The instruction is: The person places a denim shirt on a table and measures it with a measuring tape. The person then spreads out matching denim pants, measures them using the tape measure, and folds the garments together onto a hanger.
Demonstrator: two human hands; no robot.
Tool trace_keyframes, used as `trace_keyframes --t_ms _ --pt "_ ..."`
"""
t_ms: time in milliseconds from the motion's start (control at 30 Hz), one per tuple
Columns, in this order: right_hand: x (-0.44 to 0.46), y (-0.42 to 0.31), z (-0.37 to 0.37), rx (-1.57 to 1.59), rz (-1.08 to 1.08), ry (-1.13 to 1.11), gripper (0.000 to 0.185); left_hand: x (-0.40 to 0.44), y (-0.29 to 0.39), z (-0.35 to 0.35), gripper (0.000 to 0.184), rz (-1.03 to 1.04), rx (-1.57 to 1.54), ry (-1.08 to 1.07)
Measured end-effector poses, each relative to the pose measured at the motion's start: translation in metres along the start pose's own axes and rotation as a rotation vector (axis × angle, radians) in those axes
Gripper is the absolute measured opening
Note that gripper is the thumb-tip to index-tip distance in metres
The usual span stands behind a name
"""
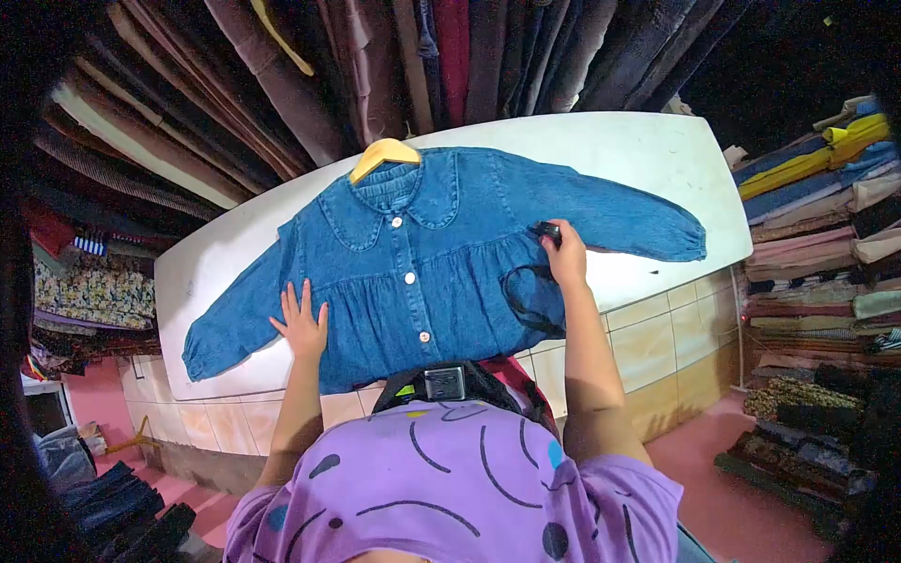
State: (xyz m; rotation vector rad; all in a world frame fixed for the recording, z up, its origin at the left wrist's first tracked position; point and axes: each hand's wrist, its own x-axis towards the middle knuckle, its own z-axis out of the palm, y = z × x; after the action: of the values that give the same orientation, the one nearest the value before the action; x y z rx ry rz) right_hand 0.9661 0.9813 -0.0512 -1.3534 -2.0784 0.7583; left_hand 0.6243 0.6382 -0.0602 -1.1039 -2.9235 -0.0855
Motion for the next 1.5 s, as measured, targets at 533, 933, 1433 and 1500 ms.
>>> trace_keyframes --t_ms 533,933,1433,1500 --pt "0.082 0.147 -0.161 -0.072 0.363 0.246 0.032 -0.001 0.004 -0.006 0.058 -0.144 0.036 -0.152" --pt "0.145 0.246 -0.196 0.078 0.451 0.366 0.027 0.029 0.124 -0.031 0.058 0.036 -0.163 0.302" --pt "0.128 -0.095 0.031 0.097 -0.331 -0.351 0.027 0.149 0.299 -0.027 0.023 -0.344 -1.664 -0.664" --pt "0.131 -0.102 0.041 0.090 -0.340 -0.348 0.026 0.156 0.293 -0.022 0.020 -0.447 -1.723 -0.673"
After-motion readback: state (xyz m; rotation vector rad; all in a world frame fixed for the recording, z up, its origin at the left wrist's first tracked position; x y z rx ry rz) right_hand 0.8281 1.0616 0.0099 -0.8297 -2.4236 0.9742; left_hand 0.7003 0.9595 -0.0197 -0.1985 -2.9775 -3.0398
